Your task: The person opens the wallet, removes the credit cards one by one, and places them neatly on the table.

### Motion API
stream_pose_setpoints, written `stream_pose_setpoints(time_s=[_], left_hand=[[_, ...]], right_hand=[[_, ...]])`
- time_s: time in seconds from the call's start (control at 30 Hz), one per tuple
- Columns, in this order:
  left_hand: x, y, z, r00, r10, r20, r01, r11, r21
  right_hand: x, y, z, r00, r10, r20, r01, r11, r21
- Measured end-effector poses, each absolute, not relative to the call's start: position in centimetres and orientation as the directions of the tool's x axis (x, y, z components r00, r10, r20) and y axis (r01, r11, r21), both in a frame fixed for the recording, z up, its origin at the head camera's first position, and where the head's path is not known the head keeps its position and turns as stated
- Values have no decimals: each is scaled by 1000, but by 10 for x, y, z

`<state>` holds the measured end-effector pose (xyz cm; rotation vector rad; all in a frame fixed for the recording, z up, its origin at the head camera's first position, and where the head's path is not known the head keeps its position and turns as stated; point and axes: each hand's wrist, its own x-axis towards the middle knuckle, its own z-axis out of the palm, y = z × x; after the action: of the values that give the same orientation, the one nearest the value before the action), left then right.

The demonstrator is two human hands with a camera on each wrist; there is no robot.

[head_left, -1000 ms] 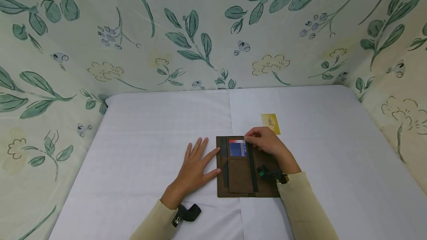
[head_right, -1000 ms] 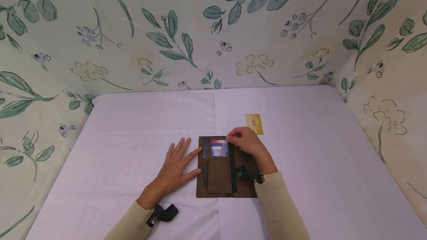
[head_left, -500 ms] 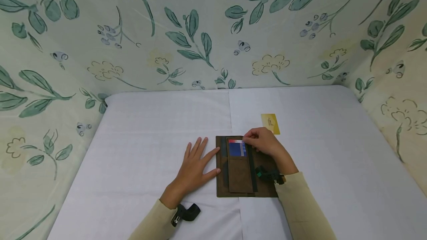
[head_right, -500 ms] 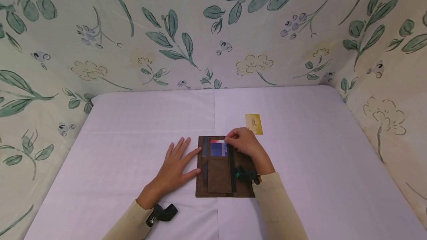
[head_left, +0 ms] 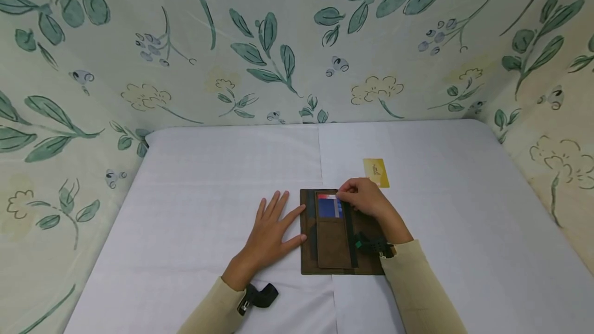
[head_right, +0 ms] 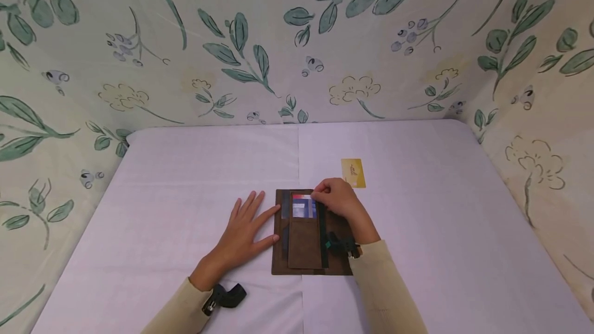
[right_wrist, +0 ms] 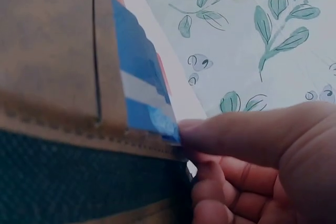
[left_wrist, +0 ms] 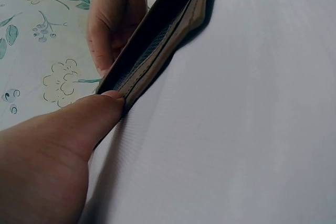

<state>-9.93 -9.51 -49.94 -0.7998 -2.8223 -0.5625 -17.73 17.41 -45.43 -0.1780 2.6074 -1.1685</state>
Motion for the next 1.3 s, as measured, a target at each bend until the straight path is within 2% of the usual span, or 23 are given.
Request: stream_pose_setpoints(time_s=[0.87,1.3], left_hand=[[-99,-94,-500,-852,468,236,522,797,304],[-99,-94,-500,-851,469,236,523,796,305]], right_hand=[[-172,172,-453,-966,-212,-149,-43,701,-712],[-175,172,-455,-976,-155,-154,7,683,-731]])
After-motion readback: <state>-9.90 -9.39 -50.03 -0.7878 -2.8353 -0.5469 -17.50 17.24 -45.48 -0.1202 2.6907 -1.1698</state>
